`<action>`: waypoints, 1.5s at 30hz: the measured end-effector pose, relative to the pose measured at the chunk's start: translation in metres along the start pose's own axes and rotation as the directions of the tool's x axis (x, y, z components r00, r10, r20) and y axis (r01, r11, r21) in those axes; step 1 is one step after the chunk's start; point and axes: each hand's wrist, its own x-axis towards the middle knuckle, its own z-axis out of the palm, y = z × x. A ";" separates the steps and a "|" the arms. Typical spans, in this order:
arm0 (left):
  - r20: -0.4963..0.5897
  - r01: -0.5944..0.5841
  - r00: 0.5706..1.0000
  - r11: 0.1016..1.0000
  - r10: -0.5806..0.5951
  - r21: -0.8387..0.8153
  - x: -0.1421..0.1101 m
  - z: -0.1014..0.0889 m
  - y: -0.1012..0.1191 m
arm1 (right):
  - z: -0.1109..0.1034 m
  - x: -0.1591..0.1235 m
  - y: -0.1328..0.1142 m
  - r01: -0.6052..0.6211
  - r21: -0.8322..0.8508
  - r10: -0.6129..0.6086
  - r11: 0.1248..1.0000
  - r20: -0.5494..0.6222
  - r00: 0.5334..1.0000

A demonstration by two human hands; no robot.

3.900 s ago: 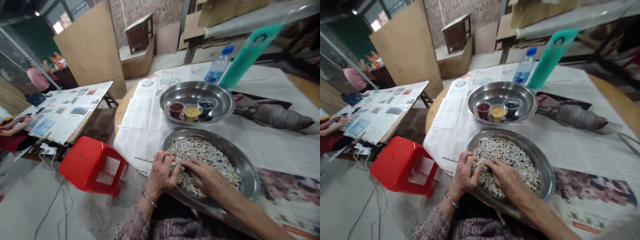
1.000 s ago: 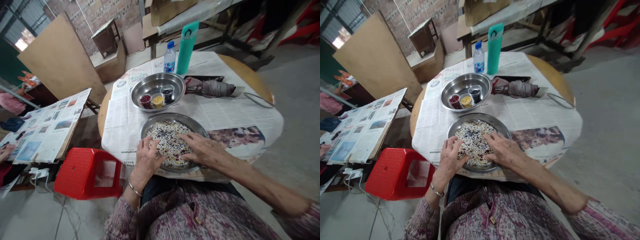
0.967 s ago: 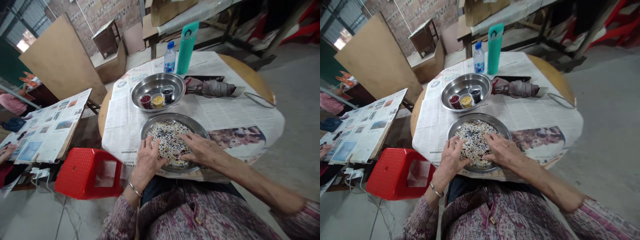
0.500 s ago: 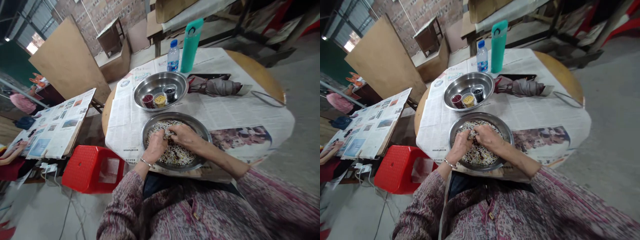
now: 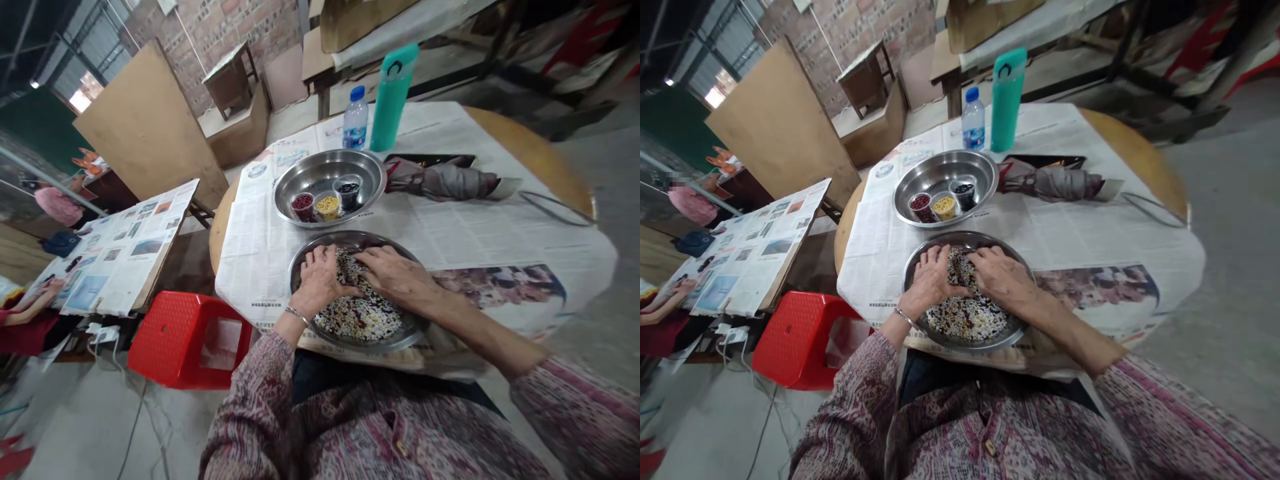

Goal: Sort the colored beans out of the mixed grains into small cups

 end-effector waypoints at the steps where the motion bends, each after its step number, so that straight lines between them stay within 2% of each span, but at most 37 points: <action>1: 0.012 -0.006 1.000 1.000 0.006 -0.010 0.003 0.002 0.002 | 0.001 -0.007 -0.002 0.012 0.019 -0.012 1.000 -0.032 0.999; 4: 0.039 -0.113 0.992 0.991 0.116 -0.078 0.010 0.006 0.008 | 0.001 -0.021 -0.005 0.014 0.095 0.000 0.995 -0.140 0.990; 7: 0.096 -0.192 0.974 0.975 0.203 -0.114 0.004 0.003 0.008 | 0.000 -0.030 -0.006 0.005 0.184 0.035 0.983 -0.212 0.977; 13: 0.120 -0.219 0.965 0.968 0.233 -0.121 -0.053 -0.015 -0.002 | -0.007 -0.043 -0.014 -0.034 0.299 0.147 0.954 -0.365 0.919; 17: 0.208 -0.272 0.931 0.951 0.299 -0.146 -0.074 -0.012 0.003 | -0.008 -0.054 -0.018 -0.034 0.274 0.154 0.961 -0.429 0.890; 20: 0.273 -0.368 0.878 0.919 0.394 -0.143 -0.064 -0.002 0.017 | -0.004 -0.061 -0.022 0.014 0.265 0.126 0.964 -0.506 0.853; 22: 0.291 -0.431 0.848 0.896 0.442 -0.105 -0.051 0.003 0.026 | -0.001 -0.064 -0.026 0.005 0.306 0.178 0.952 -0.568 0.804; 24: 0.271 -0.444 0.858 0.895 0.436 -0.035 -0.036 0.003 0.030 | 0.001 -0.066 -0.028 -0.023 0.374 0.260 0.927 -0.599 0.757; 26: 0.218 -0.399 0.898 0.916 0.382 0.038 -0.022 0.001 0.029 | 0.002 -0.067 -0.029 -0.046 0.442 0.331 0.896 -0.595 0.733; 30: 0.084 -0.249 0.967 0.962 0.241 0.110 -0.005 -0.006 0.019 | 0.002 -0.067 -0.028 -0.051 0.530 0.392 0.846 -0.555 0.734; 32: 0.005 -0.209 0.978 0.969 0.210 0.131 -0.004 -0.006 0.016 | 0.001 -0.066 -0.028 -0.049 0.542 0.395 0.839 -0.545 0.739; 33: -0.021 -0.221 0.974 0.965 0.226 0.139 -0.004 -0.004 0.017 | 0.001 -0.066 -0.028 -0.055 0.545 0.400 0.837 -0.541 0.739; 35: -0.019 -0.321 0.945 0.935 0.327 0.152 -0.006 0.003 0.020 | 0.002 -0.067 -0.028 -0.072 0.557 0.421 0.827 -0.529 0.737; 38: 0.051 -0.500 0.865 0.849 0.499 0.168 -0.004 0.016 0.028 | 0.002 -0.069 -0.029 -0.105 0.583 0.461 0.806 -0.505 0.730; 40: 0.079 -0.564 0.825 0.807 0.560 0.175 0.002 0.022 0.032 | 0.003 -0.070 -0.029 -0.130 0.584 0.476 0.802 -0.491 0.729; 42: 0.086 -0.579 0.815 0.795 0.574 0.180 0.011 0.021 0.032 | 0.003 -0.071 -0.029 -0.148 0.572 0.478 0.807 -0.485 0.732; 45: 0.063 -0.507 0.861 0.839 0.505 0.200 0.022 0.008 0.026 | 0.002 -0.071 -0.029 -0.160 0.560 0.474 0.813 -0.477 0.740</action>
